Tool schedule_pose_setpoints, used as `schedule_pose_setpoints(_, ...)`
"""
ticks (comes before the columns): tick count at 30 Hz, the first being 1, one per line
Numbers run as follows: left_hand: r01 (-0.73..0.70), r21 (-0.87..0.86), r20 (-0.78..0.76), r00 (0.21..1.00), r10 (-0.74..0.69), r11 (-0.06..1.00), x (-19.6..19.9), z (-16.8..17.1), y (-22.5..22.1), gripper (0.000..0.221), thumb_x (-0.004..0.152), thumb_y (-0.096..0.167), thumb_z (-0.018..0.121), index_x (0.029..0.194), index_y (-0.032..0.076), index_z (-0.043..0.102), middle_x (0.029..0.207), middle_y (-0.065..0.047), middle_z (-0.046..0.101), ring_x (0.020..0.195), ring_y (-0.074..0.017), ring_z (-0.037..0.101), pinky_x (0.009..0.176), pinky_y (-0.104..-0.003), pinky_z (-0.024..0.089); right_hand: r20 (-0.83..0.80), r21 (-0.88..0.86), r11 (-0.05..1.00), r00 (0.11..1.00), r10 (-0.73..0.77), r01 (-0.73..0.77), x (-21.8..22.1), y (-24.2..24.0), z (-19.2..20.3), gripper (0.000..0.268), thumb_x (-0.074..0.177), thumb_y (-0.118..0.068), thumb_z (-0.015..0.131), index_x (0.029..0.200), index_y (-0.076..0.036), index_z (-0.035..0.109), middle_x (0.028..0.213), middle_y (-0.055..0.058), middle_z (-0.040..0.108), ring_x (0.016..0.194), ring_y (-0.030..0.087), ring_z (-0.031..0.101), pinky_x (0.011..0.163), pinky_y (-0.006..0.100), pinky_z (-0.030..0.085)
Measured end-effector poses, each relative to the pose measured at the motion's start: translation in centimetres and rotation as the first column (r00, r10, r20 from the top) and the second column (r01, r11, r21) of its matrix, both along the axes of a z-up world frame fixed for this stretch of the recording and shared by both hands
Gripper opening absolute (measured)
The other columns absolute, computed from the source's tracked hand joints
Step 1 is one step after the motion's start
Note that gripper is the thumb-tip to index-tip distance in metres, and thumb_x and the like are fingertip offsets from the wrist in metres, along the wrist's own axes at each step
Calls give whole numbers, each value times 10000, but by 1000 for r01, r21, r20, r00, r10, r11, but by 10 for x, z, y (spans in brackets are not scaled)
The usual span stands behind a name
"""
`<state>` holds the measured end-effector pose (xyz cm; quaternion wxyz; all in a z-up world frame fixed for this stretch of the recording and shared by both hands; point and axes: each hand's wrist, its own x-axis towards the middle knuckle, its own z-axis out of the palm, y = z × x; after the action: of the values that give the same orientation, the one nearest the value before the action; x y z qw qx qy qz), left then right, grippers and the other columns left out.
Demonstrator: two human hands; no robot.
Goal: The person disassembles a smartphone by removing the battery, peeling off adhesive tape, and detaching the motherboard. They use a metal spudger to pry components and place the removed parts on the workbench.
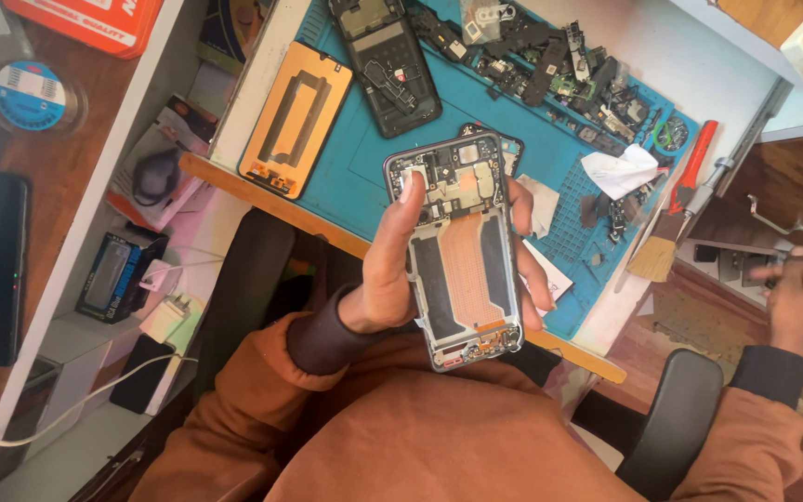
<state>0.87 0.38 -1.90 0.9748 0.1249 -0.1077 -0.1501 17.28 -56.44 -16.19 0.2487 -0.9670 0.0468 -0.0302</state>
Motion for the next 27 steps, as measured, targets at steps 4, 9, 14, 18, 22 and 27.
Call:
schedule_pose_setpoints(4,-69,100,15,998,68,993,0,3,5,786,1081,712,287,1252,-28,488,1005,-375,675,889,-406,738,776,-440,626,116,193,980,991,-73,50,12,-14,-14,225,1170,-104,580,1082,36,732,898,134,670,710,196,600,649,319,505)
schedule_pose_setpoints(9,-140,179,10,990,140,974,2,1,16,778,1062,703,300,1225,-33,493,981,-344,671,862,-413,738,745,-457,639,138,282,960,990,-36,-4,17,-36,-21,176,1147,-53,564,1062,42,686,973,157,704,767,187,649,700,303,549)
schedule_pose_setpoints(14,-219,204,-78,968,239,954,0,2,24,795,1047,705,283,1208,-47,484,991,-295,649,836,-421,734,725,-486,644,97,319,947,995,18,-48,16,-37,-20,132,1124,-1,549,1043,48,641,1048,180,738,823,179,697,751,288,593)
schedule_pose_setpoints(18,-229,210,-48,969,244,950,0,2,26,797,1064,717,272,1220,-33,491,975,-334,680,845,-404,734,750,-462,629,154,443,894,988,-8,-61,25,-33,-21,104,1106,40,536,1028,54,604,1108,199,766,868,173,736,792,276,629)
schedule_pose_setpoints(22,-195,171,-33,979,204,966,3,0,18,780,1056,705,273,1236,-21,493,972,-322,676,893,-391,737,777,-481,637,199,582,809,951,-236,79,30,-29,-33,199,1058,77,597,972,-68,492,892,113,645,699,140,653,627,276,556)
schedule_pose_setpoints(27,-162,116,-44,985,168,980,7,-1,5,756,1070,674,277,1237,-29,498,989,-301,666,924,-371,731,813,-500,640,217,715,695,968,-125,-71,27,-26,-30,270,1040,162,501,895,-53,425,809,76,564,619,125,547,639,325,580)
